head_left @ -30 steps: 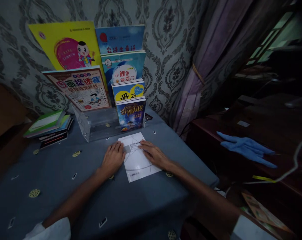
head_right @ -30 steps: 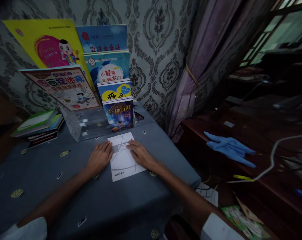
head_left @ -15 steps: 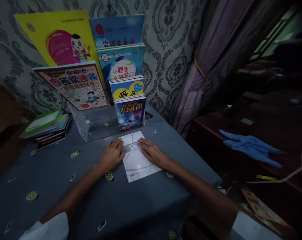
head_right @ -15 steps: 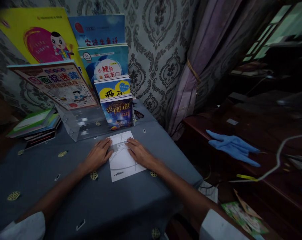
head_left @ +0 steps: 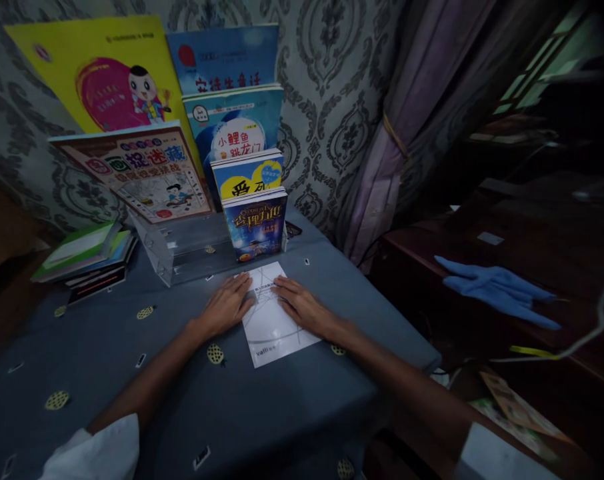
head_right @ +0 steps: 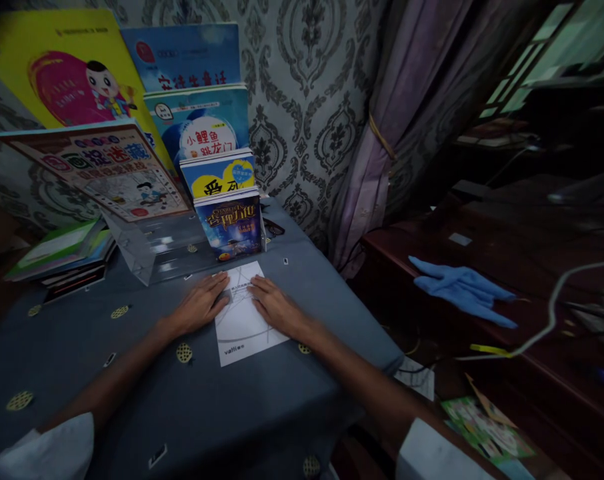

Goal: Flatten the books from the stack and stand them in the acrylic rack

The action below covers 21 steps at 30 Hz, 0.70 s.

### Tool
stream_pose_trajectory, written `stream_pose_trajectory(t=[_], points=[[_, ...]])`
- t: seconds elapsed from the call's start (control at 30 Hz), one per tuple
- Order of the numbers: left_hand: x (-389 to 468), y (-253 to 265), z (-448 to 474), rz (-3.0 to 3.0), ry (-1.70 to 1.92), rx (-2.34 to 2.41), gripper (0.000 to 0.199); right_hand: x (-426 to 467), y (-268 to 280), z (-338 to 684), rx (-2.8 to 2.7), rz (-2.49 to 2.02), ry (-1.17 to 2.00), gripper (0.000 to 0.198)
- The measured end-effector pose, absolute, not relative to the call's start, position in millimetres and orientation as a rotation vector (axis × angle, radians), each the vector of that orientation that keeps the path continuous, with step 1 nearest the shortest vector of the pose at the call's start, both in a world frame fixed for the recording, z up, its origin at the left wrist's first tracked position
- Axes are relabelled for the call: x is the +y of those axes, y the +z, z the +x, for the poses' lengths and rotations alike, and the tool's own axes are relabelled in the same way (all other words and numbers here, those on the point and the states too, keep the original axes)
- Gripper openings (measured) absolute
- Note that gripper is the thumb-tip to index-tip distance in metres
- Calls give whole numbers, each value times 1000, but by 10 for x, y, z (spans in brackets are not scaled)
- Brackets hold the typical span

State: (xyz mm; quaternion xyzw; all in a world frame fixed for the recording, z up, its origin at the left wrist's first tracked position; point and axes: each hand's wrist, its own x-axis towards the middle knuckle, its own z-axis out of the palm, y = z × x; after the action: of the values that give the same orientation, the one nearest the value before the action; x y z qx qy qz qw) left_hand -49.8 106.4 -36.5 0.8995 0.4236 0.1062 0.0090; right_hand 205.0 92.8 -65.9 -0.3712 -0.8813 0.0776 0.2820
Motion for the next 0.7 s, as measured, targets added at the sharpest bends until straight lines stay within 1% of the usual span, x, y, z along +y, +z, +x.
stream_pose_trajectory(t=[0.37, 0.7], points=[[1291, -348, -235, 2876, 317, 1170, 46, 920, -657, 2038, -2351, -988, 214, 38], [1501, -343, -27, 2905, 276, 1034, 47, 915, -636, 2028, -2369, -1013, 213, 39]])
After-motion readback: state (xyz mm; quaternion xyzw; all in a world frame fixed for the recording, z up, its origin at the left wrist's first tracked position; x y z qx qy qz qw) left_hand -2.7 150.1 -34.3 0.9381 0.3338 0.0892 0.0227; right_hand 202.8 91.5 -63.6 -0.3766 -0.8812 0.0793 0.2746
